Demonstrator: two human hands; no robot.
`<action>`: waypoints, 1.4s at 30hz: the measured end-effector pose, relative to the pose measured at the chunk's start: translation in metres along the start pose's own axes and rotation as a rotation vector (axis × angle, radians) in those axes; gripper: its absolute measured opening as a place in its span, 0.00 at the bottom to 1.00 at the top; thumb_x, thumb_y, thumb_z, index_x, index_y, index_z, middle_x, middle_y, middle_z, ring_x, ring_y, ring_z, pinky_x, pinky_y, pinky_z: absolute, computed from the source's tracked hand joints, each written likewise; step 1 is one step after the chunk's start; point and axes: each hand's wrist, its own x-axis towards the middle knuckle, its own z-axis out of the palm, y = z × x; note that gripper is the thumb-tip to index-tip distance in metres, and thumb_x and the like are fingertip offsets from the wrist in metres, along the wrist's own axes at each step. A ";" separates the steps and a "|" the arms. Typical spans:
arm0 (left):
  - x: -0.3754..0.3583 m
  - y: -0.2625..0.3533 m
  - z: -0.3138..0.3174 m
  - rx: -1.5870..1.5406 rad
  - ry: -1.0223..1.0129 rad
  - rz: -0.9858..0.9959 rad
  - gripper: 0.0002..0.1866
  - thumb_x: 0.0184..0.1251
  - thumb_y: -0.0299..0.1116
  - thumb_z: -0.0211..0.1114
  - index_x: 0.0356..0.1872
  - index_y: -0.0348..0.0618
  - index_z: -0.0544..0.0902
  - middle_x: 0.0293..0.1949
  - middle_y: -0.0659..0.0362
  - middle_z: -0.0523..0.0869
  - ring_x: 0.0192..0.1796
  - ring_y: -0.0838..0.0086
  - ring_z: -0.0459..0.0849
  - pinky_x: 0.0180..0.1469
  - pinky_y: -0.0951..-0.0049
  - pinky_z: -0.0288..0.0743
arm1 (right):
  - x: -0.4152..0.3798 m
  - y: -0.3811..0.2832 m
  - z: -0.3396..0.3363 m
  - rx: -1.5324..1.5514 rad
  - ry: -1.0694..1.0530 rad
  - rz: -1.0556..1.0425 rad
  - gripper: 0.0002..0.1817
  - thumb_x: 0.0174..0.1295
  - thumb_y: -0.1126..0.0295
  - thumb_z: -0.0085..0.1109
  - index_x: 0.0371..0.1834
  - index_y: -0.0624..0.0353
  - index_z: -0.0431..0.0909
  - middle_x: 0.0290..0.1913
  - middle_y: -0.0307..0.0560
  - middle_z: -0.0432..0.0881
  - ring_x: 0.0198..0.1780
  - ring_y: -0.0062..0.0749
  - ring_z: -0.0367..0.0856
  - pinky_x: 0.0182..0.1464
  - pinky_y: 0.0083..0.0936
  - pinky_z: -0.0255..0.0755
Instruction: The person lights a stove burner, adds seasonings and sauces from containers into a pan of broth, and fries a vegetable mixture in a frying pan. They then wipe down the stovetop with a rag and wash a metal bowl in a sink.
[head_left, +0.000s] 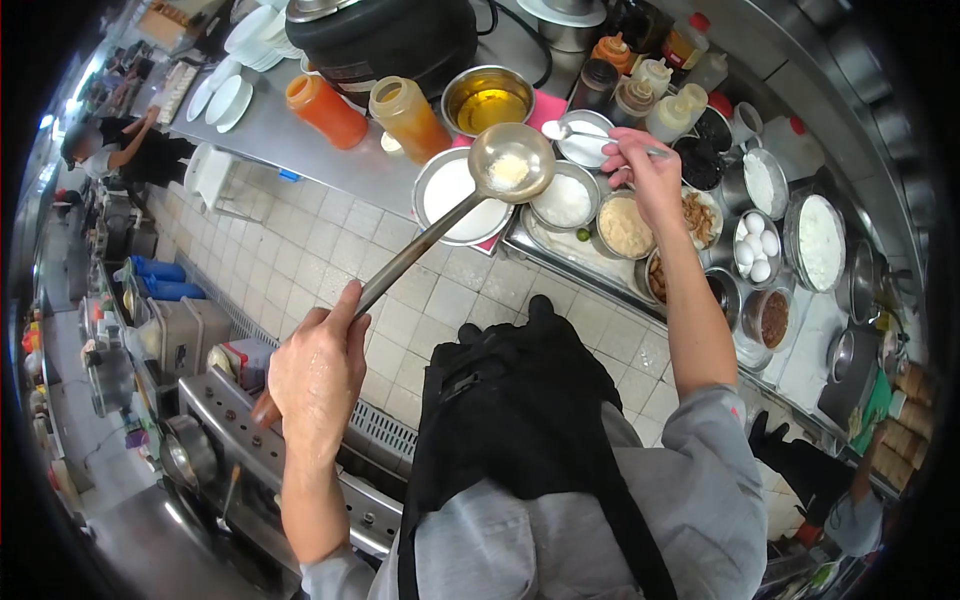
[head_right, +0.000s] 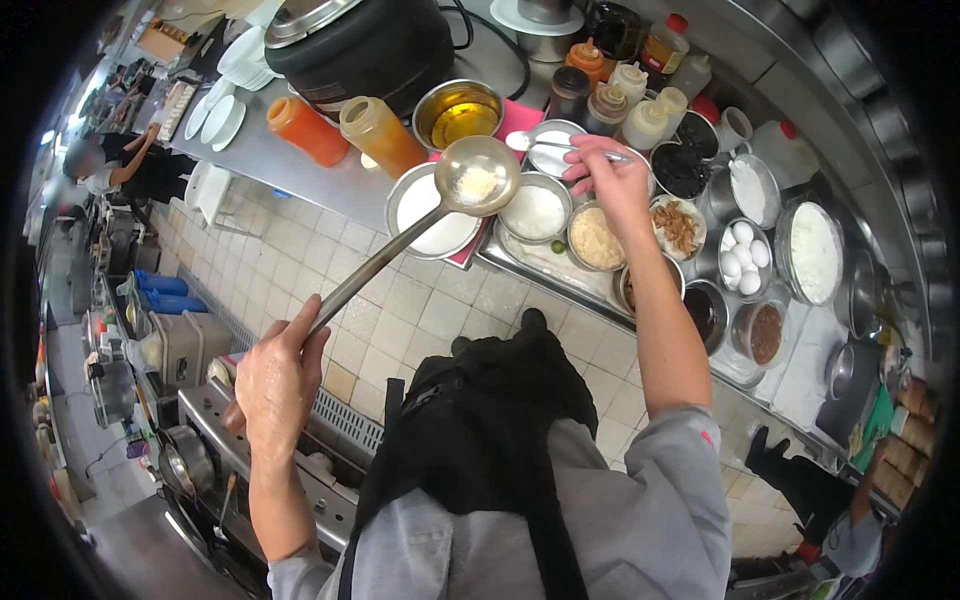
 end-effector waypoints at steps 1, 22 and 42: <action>0.004 0.001 0.000 -0.001 -0.013 0.001 0.18 0.68 0.35 0.68 0.59 0.54 0.86 0.31 0.52 0.86 0.33 0.54 0.87 0.37 0.56 0.79 | -0.004 -0.001 0.004 0.001 -0.002 -0.001 0.13 0.72 0.71 0.54 0.51 0.69 0.82 0.39 0.51 0.87 0.34 0.27 0.86 0.31 0.21 0.79; -0.012 -0.012 -0.001 0.075 0.063 0.013 0.18 0.69 0.38 0.66 0.59 0.55 0.84 0.29 0.54 0.84 0.31 0.57 0.87 0.33 0.59 0.81 | 0.048 0.055 -0.003 -0.368 0.028 0.054 0.12 0.71 0.68 0.56 0.49 0.66 0.83 0.37 0.50 0.88 0.32 0.27 0.88 0.27 0.22 0.80; -0.004 -0.019 0.002 -0.015 0.074 0.093 0.17 0.69 0.37 0.66 0.58 0.55 0.84 0.32 0.55 0.86 0.32 0.56 0.87 0.36 0.58 0.81 | -0.086 -0.022 -0.058 -0.375 0.057 -0.034 0.13 0.75 0.67 0.55 0.48 0.66 0.83 0.36 0.40 0.86 0.31 0.18 0.82 0.32 0.16 0.74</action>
